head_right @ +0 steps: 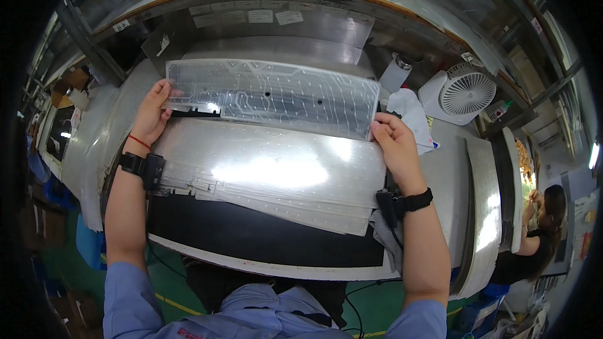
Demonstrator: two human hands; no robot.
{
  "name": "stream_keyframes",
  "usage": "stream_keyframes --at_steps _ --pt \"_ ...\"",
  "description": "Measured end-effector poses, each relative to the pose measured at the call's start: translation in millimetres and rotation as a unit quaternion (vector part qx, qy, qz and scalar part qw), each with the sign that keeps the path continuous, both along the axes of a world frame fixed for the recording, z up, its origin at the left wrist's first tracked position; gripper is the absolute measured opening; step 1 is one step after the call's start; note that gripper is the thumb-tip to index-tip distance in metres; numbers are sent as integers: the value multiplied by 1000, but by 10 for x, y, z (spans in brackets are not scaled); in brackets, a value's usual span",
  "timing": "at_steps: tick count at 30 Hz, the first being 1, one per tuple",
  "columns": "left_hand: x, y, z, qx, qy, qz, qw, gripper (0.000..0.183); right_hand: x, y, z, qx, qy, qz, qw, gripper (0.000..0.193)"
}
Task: Inspecting and sorting through a stack of flexible printed circuit boards or thin metal fabrication components.
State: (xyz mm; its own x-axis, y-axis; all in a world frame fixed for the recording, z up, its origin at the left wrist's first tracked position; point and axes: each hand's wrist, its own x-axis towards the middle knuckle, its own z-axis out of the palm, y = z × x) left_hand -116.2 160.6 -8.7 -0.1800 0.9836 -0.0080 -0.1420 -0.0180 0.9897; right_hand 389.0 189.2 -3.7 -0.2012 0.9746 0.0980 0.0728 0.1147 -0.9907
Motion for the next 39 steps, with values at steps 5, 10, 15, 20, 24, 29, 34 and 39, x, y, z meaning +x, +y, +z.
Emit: stream_keyframes --at_steps 5,10,15,20,24,29,34,39 --pt "73 5 29 39 -76 35 996 38 73 -46 50 -14 -99 66 993 42" --pt "47 -17 65 29 -87 17 996 42 112 -73 127 -3 -231 116 966 27" --pt "-1 -18 50 4 -51 -14 999 40 63 -90 121 74 -197 69 975 18" --pt "122 -58 121 -25 -53 -37 998 40 75 -48 35 65 -127 16 990 13" --pt "96 -78 127 -67 6 -108 992 35 53 -24 -2 54 -100 -12 993 15" --pt "49 -38 6 -72 100 -133 983 25 25 -20 19 33 -82 -29 996 16" --pt "50 -30 17 -47 64 -92 993 21 5 -30 22 22 -46 -20 998 20" --pt "19 -14 11 -32 50 -45 997 22 57 15 6 -17 -17 -2 1000 18"
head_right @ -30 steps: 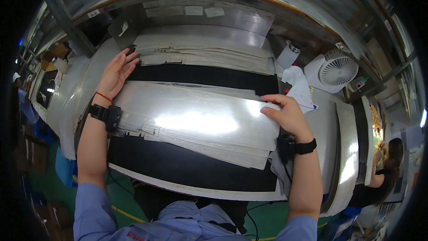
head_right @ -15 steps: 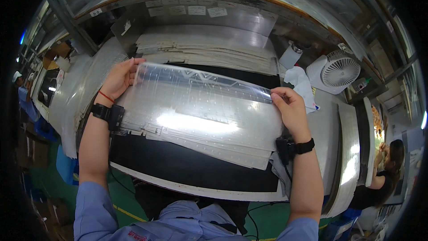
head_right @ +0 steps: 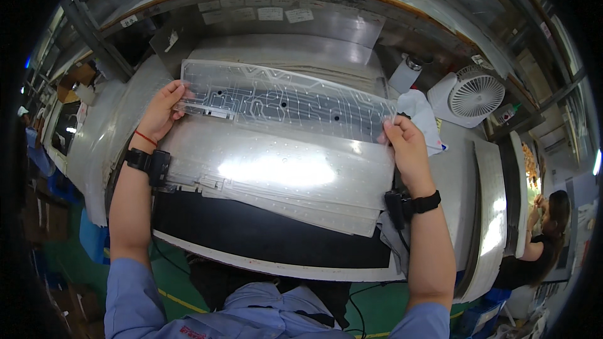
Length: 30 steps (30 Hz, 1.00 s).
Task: Inspecting and sorting through a stack of flexible printed circuit boards or thin metal fabrication components.
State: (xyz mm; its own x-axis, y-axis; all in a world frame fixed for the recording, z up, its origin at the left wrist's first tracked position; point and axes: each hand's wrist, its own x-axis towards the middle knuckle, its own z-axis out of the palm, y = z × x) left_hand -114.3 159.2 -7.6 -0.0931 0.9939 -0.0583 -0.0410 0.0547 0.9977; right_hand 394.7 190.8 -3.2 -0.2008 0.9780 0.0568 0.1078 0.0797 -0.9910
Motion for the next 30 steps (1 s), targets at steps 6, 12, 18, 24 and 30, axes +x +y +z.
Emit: stream_keyframes --at_steps 6,12,18,24,30 --pt "10 9 8 -4 4 13 1000 25 25 18 -37 14 -15 -1 1000 18" --pt "-34 22 -29 19 -27 26 999 27 -63 -56 44 5 -10 4 1000 20" --pt "-87 36 -67 47 -88 68 993 36 34 -105 75 36 -161 93 982 29" --pt "-31 18 -4 64 -122 65 988 42 15 -95 59 52 -174 74 981 16" --pt "68 -33 69 11 -97 -11 995 42 10 -75 25 72 -120 17 990 13"
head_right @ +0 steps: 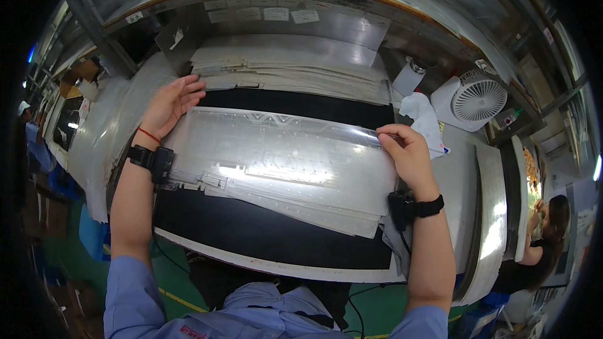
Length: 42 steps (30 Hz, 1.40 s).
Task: Inspecting and sorting through a stack of flexible printed circuit boards or thin metal fabrication components.
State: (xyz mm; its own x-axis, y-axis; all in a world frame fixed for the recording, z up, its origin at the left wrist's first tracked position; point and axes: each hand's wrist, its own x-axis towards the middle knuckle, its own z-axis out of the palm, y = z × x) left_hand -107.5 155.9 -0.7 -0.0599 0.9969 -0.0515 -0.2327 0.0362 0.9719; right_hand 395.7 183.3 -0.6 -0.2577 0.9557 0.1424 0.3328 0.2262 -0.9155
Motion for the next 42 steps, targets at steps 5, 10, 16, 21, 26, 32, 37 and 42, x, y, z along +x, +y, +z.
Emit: stream_keyframes --at_steps 5,10,16,21,26,32,37,42 --pt "-73 7 -63 -32 88 -93 991 36 10 41 -31 -4 23 1 1000 14" --pt "-4 15 -86 -30 115 -83 989 28 -5 47 -37 -10 50 -18 999 16" --pt "-101 28 -82 -9 91 -29 995 23 -37 29 14 -57 96 -28 993 15" --pt "-101 54 -99 -7 82 8 997 23 -13 72 -57 -58 108 -15 992 16" --pt "-80 43 -57 -8 78 5 997 22 27 64 -41 -85 141 -23 986 15" --pt "-103 68 -163 63 57 32 996 16 62 101 -78 115 96 -67 986 10" --pt "-153 84 -195 86 129 43 987 18 74 84 -49 181 67 -51 980 17" --pt "-71 52 -131 72 152 47 985 23 72 67 -50 203 56 -65 975 22"
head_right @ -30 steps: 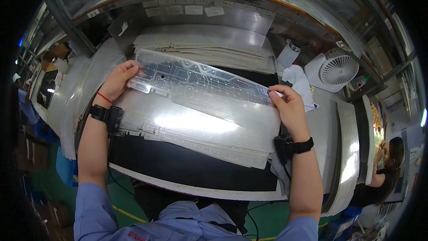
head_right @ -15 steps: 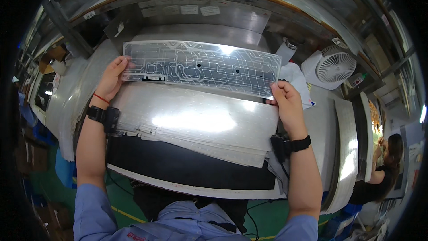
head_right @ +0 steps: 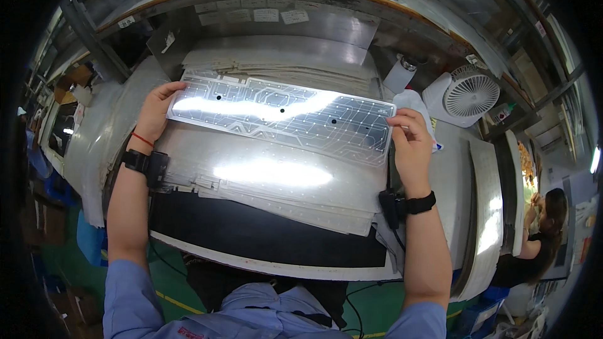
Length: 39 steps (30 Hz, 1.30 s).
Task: Inspecting and sorting through a stack of flexible printed circuit boards or thin metal fabrication components.
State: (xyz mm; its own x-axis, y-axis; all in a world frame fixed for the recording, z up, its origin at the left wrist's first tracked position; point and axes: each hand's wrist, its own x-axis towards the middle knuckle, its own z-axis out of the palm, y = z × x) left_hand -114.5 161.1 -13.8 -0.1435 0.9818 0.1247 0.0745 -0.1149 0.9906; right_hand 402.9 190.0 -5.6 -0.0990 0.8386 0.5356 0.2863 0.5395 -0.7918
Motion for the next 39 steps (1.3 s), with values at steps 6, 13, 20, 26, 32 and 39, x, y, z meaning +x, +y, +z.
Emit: stream_keyframes --at_steps 6,13,20,26,32,39 --pt "-13 3 -12 13 0 9 1000 24 13 13 -2 1 -18 -13 1000 22" --pt "14 -5 0 45 -2 -1 999 24 -68 -23 72 15 -16 -17 1000 15" --pt "-67 13 -8 -49 -30 -23 998 21 -63 6 23 -157 28 13 987 16" --pt "-3 10 9 -53 -55 -1 997 23 13 52 -85 -235 -32 0 972 20" --pt "16 -23 49 -71 -42 27 996 24 -9 -22 22 -258 -127 17 957 19" --pt "22 -23 81 -96 18 44 994 24 11 -87 127 -262 -138 120 948 17"
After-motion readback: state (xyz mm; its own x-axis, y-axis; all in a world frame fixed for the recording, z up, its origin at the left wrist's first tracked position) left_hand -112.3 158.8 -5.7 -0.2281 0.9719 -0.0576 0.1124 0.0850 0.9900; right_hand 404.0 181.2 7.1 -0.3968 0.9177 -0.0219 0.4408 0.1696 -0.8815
